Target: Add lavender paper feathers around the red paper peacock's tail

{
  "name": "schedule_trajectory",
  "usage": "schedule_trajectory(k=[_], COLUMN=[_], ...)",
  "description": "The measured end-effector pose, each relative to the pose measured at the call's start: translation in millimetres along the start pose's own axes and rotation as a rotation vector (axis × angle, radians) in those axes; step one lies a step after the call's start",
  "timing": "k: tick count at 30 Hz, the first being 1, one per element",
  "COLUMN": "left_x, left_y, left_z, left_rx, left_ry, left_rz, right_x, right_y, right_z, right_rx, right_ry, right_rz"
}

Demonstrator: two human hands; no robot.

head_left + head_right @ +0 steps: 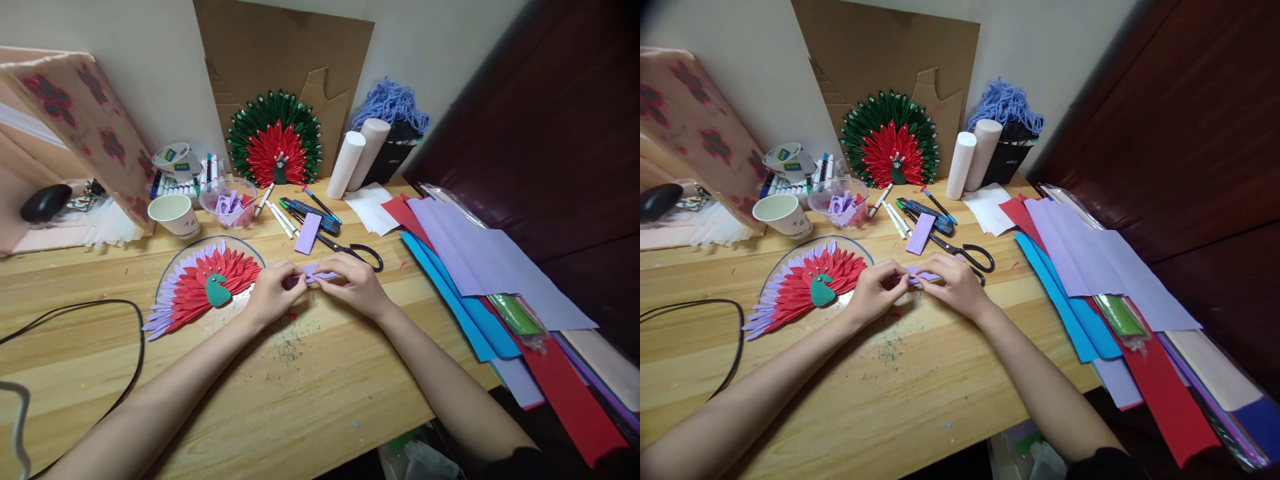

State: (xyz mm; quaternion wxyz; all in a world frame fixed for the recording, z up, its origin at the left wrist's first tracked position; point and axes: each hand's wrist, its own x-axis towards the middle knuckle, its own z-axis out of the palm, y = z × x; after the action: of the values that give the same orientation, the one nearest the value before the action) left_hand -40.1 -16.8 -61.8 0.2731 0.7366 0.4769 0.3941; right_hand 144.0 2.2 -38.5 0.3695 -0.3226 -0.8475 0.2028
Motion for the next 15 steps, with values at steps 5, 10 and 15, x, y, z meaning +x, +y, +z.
schedule_trajectory(k=[5, 10, 15], left_x=[0.0, 1.1, 2.9], left_y=[1.8, 1.0, 0.0], left_z=[-0.8, -0.9, -0.9], left_rx=[-0.041, -0.114, -0.180], left_ry=[-0.036, -0.042, -0.058], left_rz=[0.023, 0.011, -0.049], right_x=[-2.2, -1.7, -0.9], right_y=[5.2, 7.5, 8.9], right_z=[3.8, 3.7, 2.3], right_rx=[-0.033, -0.077, -0.105], right_ry=[-0.001, -0.014, -0.028], right_rz=[-0.054, -0.085, -0.152])
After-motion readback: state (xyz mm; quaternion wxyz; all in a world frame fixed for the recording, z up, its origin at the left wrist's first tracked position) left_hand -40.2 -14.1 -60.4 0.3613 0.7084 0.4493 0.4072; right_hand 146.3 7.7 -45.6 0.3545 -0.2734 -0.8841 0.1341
